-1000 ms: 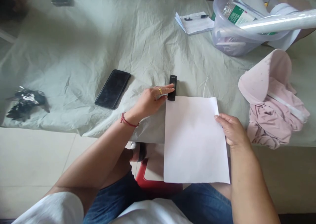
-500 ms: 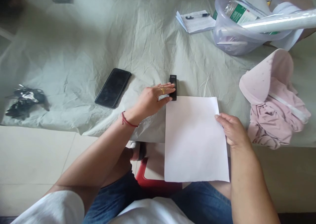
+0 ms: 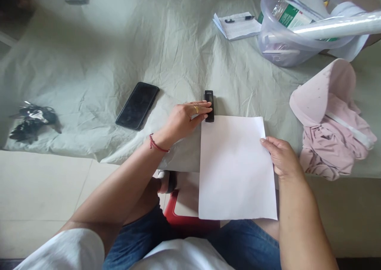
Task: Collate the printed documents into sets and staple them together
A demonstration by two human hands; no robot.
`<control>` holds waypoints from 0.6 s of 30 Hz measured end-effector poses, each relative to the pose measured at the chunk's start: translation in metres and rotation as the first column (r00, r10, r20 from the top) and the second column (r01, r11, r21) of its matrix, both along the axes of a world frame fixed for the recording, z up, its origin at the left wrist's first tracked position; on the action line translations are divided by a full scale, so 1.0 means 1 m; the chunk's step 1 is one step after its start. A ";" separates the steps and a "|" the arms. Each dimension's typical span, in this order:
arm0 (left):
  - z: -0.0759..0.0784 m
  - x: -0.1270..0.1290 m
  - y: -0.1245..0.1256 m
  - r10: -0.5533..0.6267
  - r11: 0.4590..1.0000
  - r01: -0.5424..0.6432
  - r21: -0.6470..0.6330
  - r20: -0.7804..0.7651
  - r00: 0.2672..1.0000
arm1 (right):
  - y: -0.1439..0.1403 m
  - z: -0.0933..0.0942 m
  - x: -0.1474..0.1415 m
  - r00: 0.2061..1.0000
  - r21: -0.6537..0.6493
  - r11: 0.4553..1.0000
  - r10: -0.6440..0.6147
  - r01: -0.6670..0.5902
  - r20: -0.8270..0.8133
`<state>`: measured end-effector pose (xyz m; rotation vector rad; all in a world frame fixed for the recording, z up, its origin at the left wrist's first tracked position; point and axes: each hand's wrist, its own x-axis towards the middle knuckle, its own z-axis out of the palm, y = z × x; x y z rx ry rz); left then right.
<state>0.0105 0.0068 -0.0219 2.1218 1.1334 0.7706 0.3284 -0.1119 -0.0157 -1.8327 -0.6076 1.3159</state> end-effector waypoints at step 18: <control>0.000 0.006 -0.006 0.079 0.990 -0.069 -0.123 0.072 0.994 | 0.000 0.006 -0.004 0.999 -0.012 0.999 0.052 -0.052 -0.002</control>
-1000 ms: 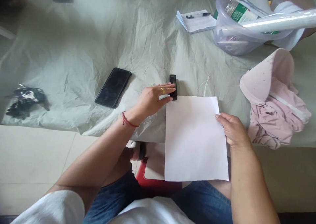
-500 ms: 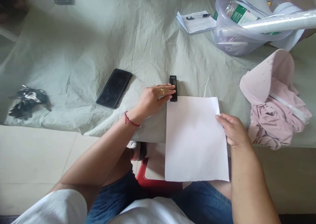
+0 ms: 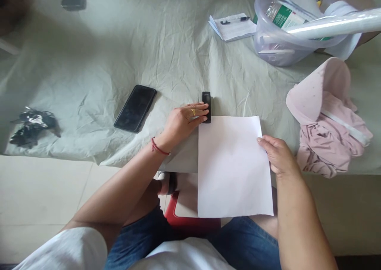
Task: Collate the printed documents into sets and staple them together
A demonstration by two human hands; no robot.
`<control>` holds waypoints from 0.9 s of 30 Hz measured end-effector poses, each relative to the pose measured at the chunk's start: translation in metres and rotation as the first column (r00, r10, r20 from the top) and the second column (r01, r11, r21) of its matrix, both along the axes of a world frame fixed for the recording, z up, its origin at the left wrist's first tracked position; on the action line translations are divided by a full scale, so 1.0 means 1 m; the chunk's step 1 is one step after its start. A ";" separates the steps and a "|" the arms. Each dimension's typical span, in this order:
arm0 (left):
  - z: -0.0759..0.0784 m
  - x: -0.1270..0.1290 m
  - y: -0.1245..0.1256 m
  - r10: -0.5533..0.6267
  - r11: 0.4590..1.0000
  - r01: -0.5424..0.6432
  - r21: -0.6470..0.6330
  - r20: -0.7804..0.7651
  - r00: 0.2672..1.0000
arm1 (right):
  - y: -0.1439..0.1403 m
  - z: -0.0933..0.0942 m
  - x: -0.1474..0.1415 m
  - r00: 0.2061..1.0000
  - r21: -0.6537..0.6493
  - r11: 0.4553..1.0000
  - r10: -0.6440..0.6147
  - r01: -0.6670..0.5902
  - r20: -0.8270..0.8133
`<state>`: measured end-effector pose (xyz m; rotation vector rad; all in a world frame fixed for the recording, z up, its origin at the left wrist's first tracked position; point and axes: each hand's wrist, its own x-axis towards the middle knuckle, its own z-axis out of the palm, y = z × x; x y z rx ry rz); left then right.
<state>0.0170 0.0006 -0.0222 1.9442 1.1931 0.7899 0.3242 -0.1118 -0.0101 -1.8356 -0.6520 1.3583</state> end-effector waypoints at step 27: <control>-0.012 0.006 -0.014 0.033 0.981 0.011 0.192 -0.224 0.974 | 0.002 -0.004 0.000 0.999 0.063 0.997 0.033 -0.033 0.002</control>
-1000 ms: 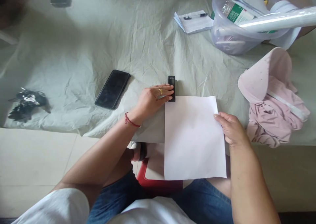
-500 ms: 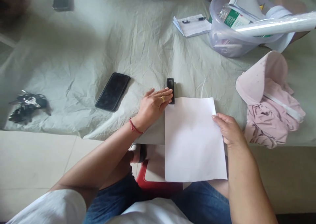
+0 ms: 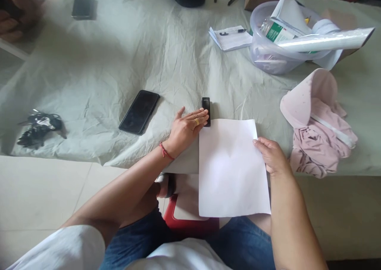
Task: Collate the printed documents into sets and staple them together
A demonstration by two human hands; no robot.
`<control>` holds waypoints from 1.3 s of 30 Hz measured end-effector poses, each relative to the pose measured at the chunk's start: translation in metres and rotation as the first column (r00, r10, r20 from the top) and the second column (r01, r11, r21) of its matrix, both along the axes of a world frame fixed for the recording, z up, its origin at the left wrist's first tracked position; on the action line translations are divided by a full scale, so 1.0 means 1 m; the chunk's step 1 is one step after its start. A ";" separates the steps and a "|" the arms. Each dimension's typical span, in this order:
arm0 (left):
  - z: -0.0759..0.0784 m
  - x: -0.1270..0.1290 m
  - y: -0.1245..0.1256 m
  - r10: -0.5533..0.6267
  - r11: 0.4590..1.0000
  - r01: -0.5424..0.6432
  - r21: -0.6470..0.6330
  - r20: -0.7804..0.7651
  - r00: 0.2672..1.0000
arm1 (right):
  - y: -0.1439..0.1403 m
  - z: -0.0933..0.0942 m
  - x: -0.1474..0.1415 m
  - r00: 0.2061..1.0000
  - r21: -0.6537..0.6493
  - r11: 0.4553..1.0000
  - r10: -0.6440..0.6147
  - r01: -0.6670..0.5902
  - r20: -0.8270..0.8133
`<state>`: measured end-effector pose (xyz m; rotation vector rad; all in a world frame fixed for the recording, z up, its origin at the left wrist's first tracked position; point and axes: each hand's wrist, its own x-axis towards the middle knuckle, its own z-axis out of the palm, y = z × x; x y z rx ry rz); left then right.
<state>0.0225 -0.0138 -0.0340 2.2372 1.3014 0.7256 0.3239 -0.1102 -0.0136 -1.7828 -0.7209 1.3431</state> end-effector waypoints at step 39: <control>0.032 -0.034 0.003 0.505 0.527 0.266 -0.807 0.549 0.665 | 0.071 -0.007 -0.046 0.966 0.525 0.832 -0.249 0.179 0.066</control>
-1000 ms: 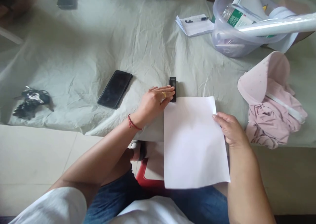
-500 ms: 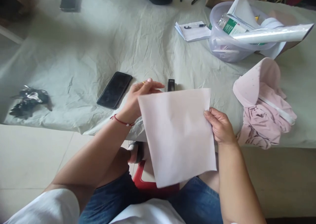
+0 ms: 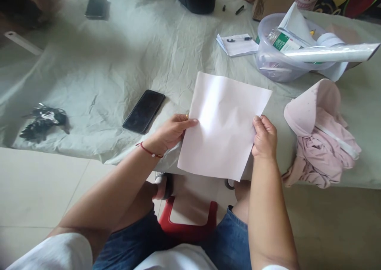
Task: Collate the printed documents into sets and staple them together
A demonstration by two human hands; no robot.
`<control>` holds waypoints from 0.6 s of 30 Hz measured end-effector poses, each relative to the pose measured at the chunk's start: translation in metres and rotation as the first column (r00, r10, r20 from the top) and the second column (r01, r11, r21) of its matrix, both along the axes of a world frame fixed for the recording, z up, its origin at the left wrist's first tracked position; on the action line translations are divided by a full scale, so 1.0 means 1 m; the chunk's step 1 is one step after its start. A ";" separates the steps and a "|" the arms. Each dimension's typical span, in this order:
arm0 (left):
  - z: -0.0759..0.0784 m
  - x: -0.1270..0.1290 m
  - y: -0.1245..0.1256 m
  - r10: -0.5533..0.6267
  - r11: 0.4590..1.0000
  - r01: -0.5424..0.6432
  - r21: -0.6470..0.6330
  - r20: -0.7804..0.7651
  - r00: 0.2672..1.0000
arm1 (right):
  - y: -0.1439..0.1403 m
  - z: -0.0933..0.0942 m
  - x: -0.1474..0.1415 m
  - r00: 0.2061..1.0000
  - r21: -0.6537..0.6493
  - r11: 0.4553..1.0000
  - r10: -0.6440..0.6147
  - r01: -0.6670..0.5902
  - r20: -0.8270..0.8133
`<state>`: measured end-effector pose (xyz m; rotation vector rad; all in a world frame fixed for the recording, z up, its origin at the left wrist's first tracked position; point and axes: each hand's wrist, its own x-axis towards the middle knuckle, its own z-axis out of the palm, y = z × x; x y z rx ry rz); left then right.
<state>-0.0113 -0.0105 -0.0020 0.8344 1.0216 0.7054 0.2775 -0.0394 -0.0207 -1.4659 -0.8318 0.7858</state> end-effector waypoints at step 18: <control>-0.001 0.001 -0.005 0.276 0.961 -0.274 -0.031 0.066 0.959 | 0.012 -0.032 0.009 0.993 0.127 0.988 0.095 -0.085 -0.072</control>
